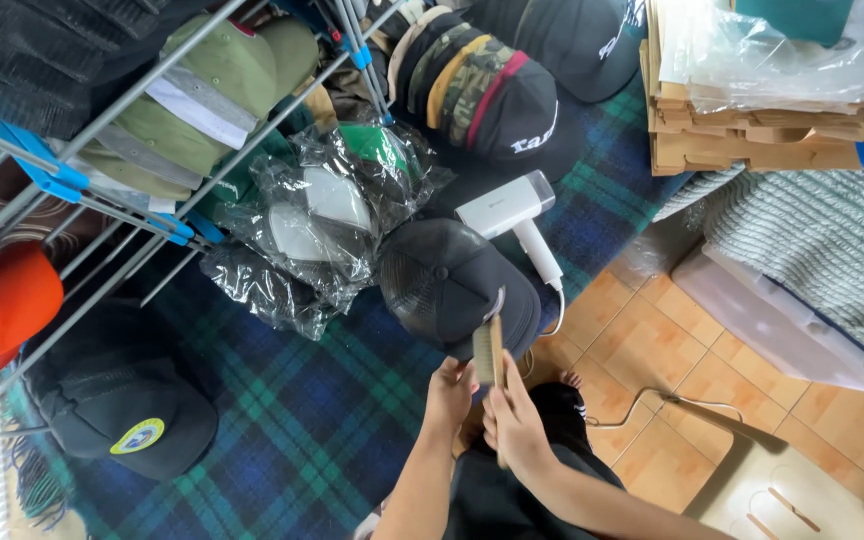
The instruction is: Brushing and steaming a baseball cap to remove lint and wrinkles as part of a finishing process.
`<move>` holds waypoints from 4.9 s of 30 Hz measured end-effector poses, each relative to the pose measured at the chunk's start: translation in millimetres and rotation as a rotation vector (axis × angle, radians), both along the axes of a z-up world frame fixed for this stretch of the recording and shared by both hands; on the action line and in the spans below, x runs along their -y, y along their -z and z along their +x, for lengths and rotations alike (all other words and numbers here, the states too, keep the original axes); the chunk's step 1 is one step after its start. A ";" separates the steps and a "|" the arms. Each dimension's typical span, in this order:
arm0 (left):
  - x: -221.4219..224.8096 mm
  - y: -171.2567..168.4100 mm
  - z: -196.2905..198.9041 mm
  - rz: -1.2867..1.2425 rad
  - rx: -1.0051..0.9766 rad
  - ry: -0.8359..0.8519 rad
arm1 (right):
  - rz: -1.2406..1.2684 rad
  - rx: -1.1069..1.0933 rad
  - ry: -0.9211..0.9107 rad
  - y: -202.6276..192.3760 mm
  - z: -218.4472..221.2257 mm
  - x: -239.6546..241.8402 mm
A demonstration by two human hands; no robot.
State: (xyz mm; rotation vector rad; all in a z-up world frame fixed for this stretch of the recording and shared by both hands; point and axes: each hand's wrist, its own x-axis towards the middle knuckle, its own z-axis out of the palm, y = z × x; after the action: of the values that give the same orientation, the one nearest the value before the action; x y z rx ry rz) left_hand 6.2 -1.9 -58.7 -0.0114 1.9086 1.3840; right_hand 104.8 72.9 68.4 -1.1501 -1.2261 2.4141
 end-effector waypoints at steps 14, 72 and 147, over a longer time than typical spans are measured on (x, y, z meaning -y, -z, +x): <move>-14.1 -63.8 -0.7 0.059 0.079 -0.032 | 0.667 0.399 -0.175 23.4 -63.5 -135.1; -14.5 -67.8 -5.4 0.053 -0.031 -0.787 | 1.174 0.511 -0.830 31.5 -150.7 -413.3; -13.4 -98.2 22.5 0.168 -0.055 0.087 | 0.224 0.188 -0.643 -17.5 -85.0 -272.2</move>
State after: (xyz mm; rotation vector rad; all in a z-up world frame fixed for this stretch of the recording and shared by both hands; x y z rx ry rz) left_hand 28.7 11.5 39.5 0.1910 1.8091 1.4935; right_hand 19.8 345.1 85.9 -1.0459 -2.1400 2.5111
